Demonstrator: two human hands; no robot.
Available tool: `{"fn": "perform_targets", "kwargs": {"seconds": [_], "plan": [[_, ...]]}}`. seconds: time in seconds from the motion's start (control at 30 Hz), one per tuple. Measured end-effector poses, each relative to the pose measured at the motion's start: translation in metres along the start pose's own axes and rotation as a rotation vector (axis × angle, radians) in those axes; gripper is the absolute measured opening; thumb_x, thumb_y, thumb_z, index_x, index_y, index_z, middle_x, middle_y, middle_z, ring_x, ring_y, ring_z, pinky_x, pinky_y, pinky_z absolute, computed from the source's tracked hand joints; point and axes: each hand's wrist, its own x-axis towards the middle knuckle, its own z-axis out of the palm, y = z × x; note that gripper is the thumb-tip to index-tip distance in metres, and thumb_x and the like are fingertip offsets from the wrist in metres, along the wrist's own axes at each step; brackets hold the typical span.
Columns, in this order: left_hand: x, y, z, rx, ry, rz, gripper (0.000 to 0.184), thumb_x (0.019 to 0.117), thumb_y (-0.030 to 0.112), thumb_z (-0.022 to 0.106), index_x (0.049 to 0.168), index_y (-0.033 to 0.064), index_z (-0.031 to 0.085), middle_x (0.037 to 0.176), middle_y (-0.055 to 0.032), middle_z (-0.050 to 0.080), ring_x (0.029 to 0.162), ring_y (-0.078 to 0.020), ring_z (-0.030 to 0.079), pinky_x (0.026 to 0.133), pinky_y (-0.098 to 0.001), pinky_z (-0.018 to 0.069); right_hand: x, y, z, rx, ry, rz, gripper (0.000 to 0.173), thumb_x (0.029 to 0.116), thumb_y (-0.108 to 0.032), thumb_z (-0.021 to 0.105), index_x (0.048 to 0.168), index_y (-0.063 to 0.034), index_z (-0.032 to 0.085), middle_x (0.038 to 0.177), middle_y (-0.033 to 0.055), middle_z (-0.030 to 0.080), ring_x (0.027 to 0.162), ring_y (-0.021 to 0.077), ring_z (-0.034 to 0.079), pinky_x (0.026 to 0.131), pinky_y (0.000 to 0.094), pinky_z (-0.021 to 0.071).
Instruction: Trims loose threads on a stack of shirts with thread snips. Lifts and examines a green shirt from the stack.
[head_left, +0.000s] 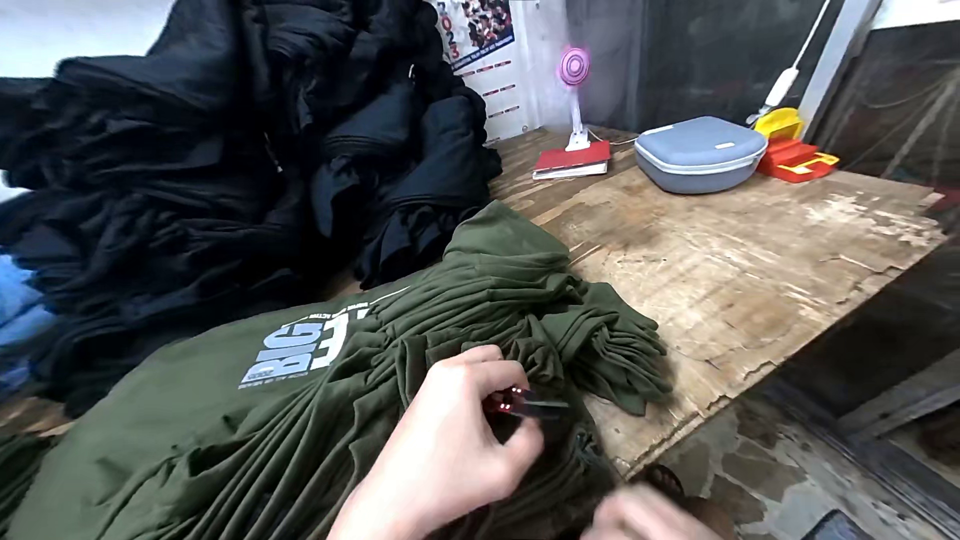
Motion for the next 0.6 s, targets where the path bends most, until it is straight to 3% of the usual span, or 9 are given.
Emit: {"fn": "perform_targets", "kwargs": {"seconds": [0.03,0.1,0.17,0.23,0.3,0.4,0.47,0.53,0.6], "plan": [[-0.001,0.004,0.004,0.097,0.040,-0.037,0.010,0.0775,0.031,0.066,0.083,0.0243,0.071,0.077,0.0131,0.060,0.068,0.0032,0.057,0.056,-0.0191,0.0506,0.010,0.002,0.004,0.052,0.181,0.002,0.025,0.0960,-0.035,0.072,0.103,-0.0116,0.076,0.103,0.0137,0.070,0.098,0.0264,0.069,0.083,0.0414,0.0591],[-0.003,0.010,0.011,0.238,0.110,-0.112,0.025,0.0723,0.013,0.066,0.095,0.0234,0.065,0.080,0.0101,0.061,0.067,-0.0046,0.060,0.056,-0.0292,0.0541,0.027,0.018,0.014,0.098,0.261,0.002,0.034,0.0936,-0.036,0.075,0.124,-0.0213,0.073,0.125,0.0187,0.059,0.109,0.0246,0.062,0.089,0.0364,0.0560],[-0.003,0.014,0.019,0.303,0.195,-0.114,0.032,0.0714,0.001,0.067,0.098,0.0200,0.066,0.079,0.0058,0.063,0.065,-0.0114,0.063,0.054,-0.0361,0.0553,0.032,0.034,0.017,0.164,0.232,-0.029,0.018,0.0902,-0.016,0.078,0.108,-0.0177,0.081,0.121,0.0179,0.065,0.103,0.0218,0.067,0.088,0.0321,0.0594],[-0.004,0.012,0.028,0.308,0.264,-0.001,0.025,0.0700,-0.002,0.066,0.088,0.0153,0.068,0.075,0.0017,0.064,0.063,-0.0153,0.065,0.052,-0.0372,0.0556,0.027,0.043,-0.001,0.225,0.182,-0.031,0.010,0.0896,-0.003,0.074,0.091,-0.0100,0.082,0.106,0.0127,0.070,0.094,0.0147,0.069,0.085,0.0249,0.0595],[-0.011,0.003,0.039,0.297,0.268,0.081,0.016,0.0694,0.003,0.064,0.078,0.0158,0.067,0.071,0.0020,0.059,0.060,-0.0138,0.062,0.049,-0.0335,0.0527,0.018,0.046,-0.029,0.154,0.016,0.070,0.010,0.0887,-0.001,0.072,0.090,-0.0067,0.080,0.104,0.0120,0.072,0.090,0.0179,0.072,0.082,0.0316,0.0616],[-0.016,0.008,0.039,0.247,0.238,-0.055,0.018,0.0697,0.009,0.065,0.081,0.0194,0.074,0.076,0.0054,0.063,0.065,-0.0068,0.063,0.054,-0.0272,0.0552,0.014,0.049,-0.051,-0.043,-0.081,0.178,0.016,0.0930,-0.023,0.075,0.103,-0.0114,0.079,0.117,0.0115,0.072,0.104,0.0286,0.070,0.087,0.0492,0.0593],[-0.013,0.019,0.032,0.204,0.174,-0.189,0.020,0.0733,0.013,0.066,0.089,0.0198,0.076,0.083,0.0058,0.066,0.071,-0.0058,0.065,0.060,-0.0265,0.0571,0.021,0.045,-0.046,-0.056,0.106,0.115,0.019,0.0952,-0.033,0.073,0.102,-0.0165,0.081,0.115,0.0086,0.072,0.106,0.0232,0.069,0.089,0.0421,0.0585],[-0.012,0.030,0.027,0.163,0.095,-0.259,0.024,0.0773,0.018,0.069,0.100,0.0167,0.075,0.092,0.0024,0.069,0.084,-0.0118,0.068,0.074,-0.0336,0.0600,0.034,0.038,-0.033,-0.036,0.243,-0.025,0.020,0.0953,-0.036,0.074,0.103,-0.0186,0.081,0.115,0.0097,0.070,0.100,0.0195,0.067,0.084,0.0359,0.0582],[-0.015,0.038,0.027,0.132,0.052,-0.271,0.034,0.0810,0.025,0.074,0.113,0.0119,0.072,0.100,-0.0029,0.070,0.095,-0.0210,0.068,0.084,-0.0441,0.0567,0.045,0.036,-0.017,-0.147,0.247,-0.142,0.022,0.0953,-0.040,0.071,0.108,-0.0250,0.081,0.124,0.0104,0.068,0.102,0.0221,0.065,0.084,0.0388,0.0550]]}}
